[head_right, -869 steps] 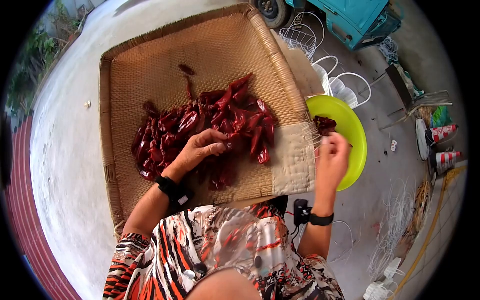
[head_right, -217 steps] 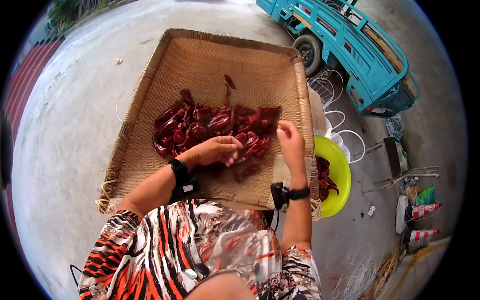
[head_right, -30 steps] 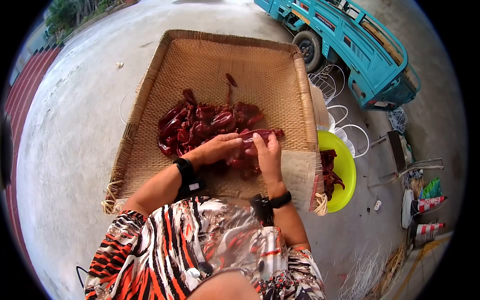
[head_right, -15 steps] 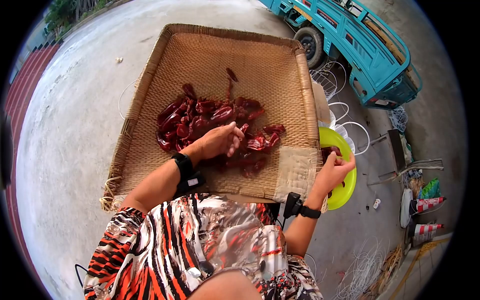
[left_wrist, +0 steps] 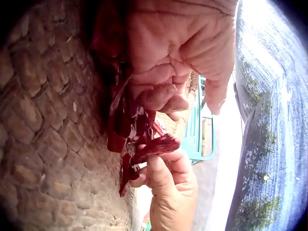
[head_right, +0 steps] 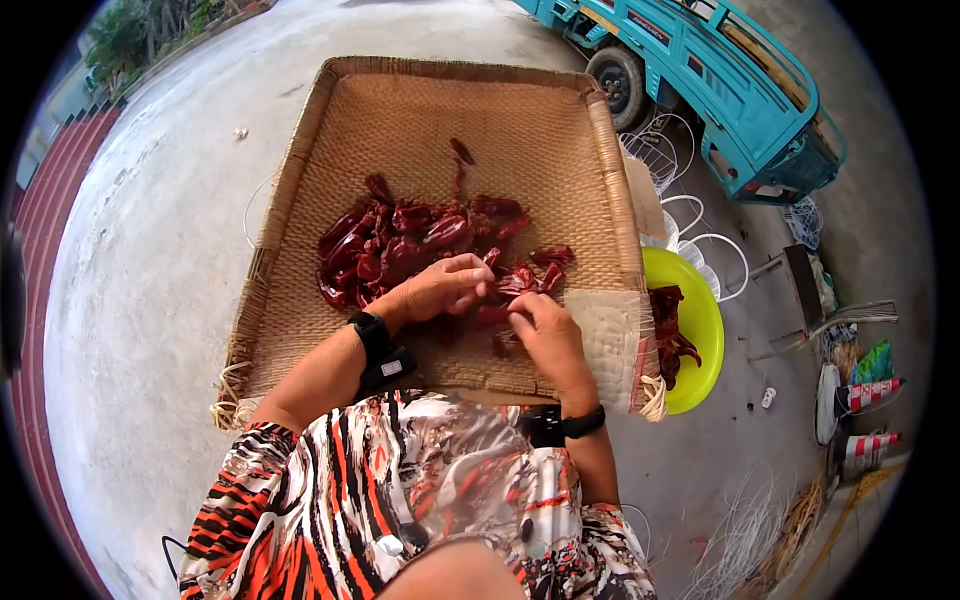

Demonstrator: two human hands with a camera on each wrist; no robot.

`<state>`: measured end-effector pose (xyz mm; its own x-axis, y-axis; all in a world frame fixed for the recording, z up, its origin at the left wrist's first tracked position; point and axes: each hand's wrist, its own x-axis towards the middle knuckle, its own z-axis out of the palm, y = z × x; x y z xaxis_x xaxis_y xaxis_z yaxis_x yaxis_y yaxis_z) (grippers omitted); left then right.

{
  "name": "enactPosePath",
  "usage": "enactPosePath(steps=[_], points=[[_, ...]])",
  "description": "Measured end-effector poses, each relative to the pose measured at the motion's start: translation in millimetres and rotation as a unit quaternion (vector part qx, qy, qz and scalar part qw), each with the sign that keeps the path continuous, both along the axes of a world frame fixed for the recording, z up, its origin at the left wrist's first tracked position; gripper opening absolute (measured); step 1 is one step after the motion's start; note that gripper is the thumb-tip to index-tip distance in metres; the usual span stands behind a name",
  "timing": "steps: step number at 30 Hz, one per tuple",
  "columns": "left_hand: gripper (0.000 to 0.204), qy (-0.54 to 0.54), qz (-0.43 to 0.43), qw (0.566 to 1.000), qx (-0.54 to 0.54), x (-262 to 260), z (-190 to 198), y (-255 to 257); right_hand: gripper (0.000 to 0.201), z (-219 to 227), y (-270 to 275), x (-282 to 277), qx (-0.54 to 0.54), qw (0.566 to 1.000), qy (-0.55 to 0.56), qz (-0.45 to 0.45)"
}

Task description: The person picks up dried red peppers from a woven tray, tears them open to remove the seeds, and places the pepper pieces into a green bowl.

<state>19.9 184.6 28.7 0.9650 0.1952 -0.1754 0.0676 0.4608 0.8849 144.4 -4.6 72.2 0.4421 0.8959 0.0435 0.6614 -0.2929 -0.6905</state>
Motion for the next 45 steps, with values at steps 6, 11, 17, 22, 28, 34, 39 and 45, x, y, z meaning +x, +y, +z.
enactPosePath(steps=[6, 11, 17, 22, 28, 34, 39, 45], points=[[0.029, -0.011, -0.047, 0.994, 0.098, -2.9, 2.0, -1.7, 0.013, -16.1, -1.8, 0.7, 0.063, 0.995, 0.055, -0.053], [0.020, -0.003, -0.065, 0.997, 0.033, -1.0, -11.2, 4.8, 0.014, -12.1, -0.7, -1.8, 0.042, 0.990, 0.127, -0.050], [0.020, -0.010, -0.042, 0.998, -0.046, -2.4, -8.5, 4.2, 0.022, -0.2, -6.8, -2.7, 0.067, 0.942, 0.322, -0.065], [0.018, -0.005, -0.031, 0.999, -0.039, -0.1, -14.6, 3.0, 0.035, -6.2, -10.4, -3.8, 0.043, 0.939, 0.342, 0.009], [0.019, 0.007, -0.018, 1.000, -0.002, -0.6, -12.5, 1.9, 0.030, 8.4, -10.1, -5.0, 0.054, 0.884, 0.460, -0.055], [0.026, -0.002, -0.008, 0.998, -0.066, 0.3, -8.6, 2.8, 0.029, -8.0, -15.8, 3.0, 0.128, 0.896, 0.419, -0.071], [0.030, 0.011, 0.001, 0.999, -0.052, -0.8, -5.2, 1.4, 0.029, -11.5, -43.0, 34.3, 0.446, 0.697, 0.518, -0.218], [0.029, 0.011, 0.000, 0.997, -0.076, 2.0, -13.8, 4.5, 0.029, -10.8, -41.4, 47.3, 0.282, 0.802, 0.473, -0.233]])
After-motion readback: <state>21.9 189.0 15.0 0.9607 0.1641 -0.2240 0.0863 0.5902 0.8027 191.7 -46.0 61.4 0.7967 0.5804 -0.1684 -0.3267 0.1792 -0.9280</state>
